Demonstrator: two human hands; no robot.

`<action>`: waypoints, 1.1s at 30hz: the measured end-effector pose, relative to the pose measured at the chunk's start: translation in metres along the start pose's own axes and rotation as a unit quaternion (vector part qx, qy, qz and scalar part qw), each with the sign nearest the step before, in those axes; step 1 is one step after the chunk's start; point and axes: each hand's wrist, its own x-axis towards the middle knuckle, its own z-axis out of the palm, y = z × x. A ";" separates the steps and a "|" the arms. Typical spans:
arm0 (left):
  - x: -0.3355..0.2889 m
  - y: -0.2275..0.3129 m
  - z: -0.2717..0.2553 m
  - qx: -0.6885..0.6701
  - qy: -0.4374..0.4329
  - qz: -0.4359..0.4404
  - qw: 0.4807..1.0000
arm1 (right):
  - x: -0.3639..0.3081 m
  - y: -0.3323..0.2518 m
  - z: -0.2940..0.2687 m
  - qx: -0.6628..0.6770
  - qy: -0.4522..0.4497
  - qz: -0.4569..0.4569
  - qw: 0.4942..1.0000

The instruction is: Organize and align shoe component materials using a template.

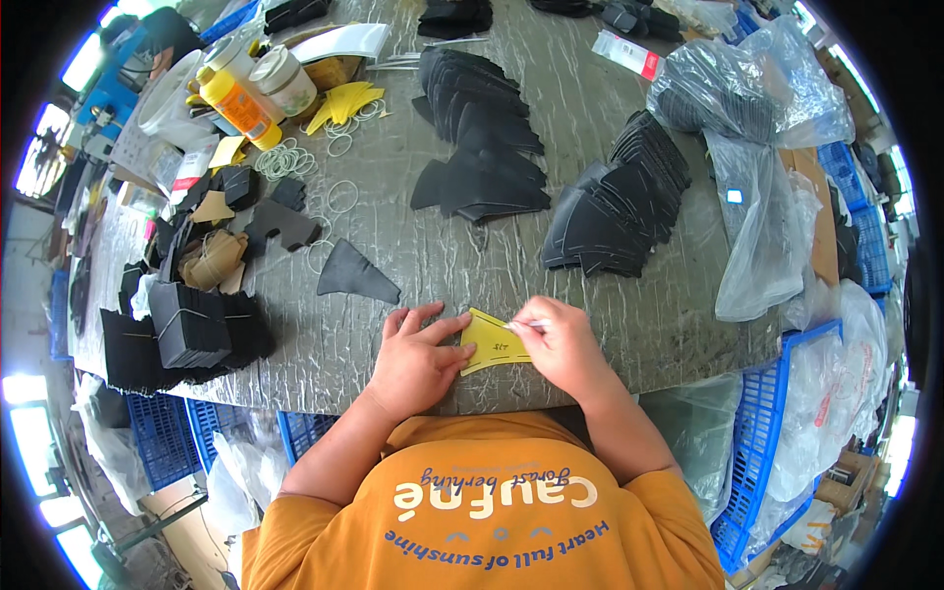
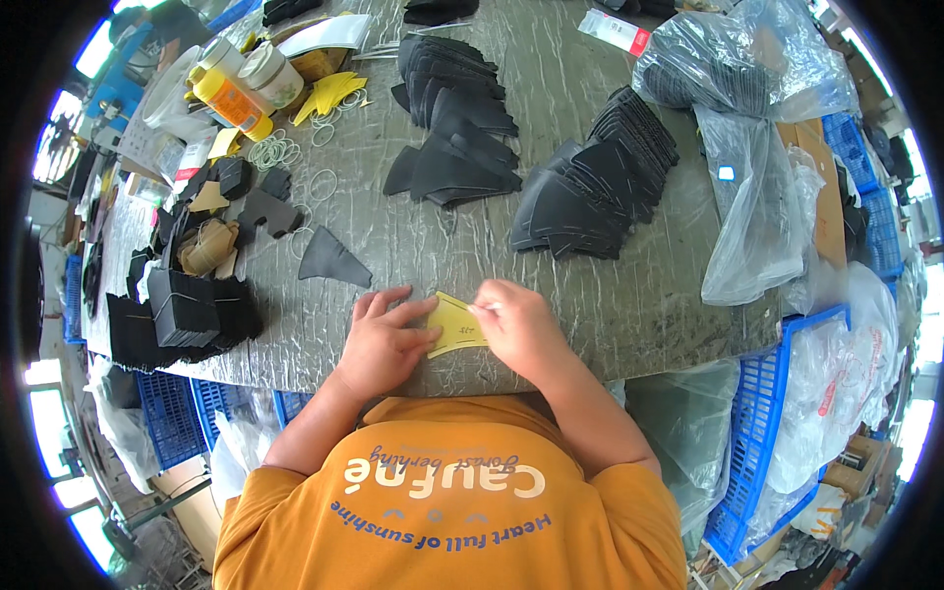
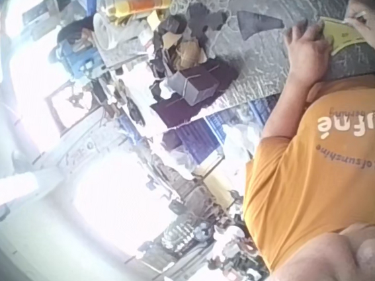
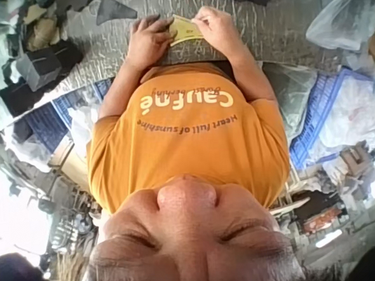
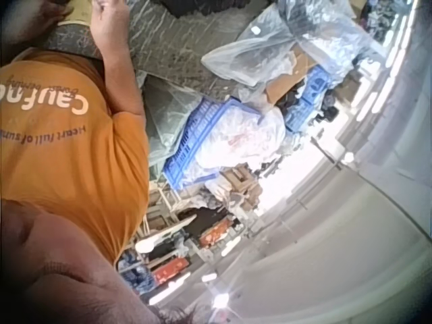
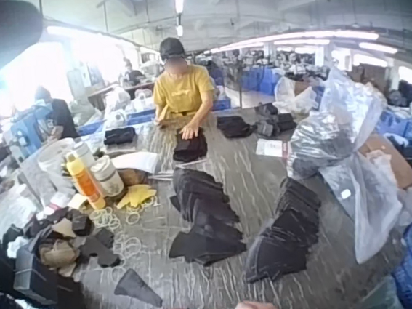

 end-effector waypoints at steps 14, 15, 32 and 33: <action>0.018 -0.007 -0.002 -0.019 -0.016 0.017 1.000 | -0.015 0.006 -0.009 -0.251 -0.055 -0.001 0.967; 0.024 -0.012 0.000 -0.034 -0.037 0.014 0.999 | -0.013 0.007 -0.011 -0.186 -0.096 0.057 0.976; 0.016 -0.022 -0.008 0.052 0.105 0.115 0.987 | -0.003 -0.002 -0.056 0.083 0.130 0.082 0.985; 0.000 -0.012 -0.007 0.033 0.084 0.125 0.988 | -0.005 -0.008 -0.038 0.085 0.094 0.081 0.989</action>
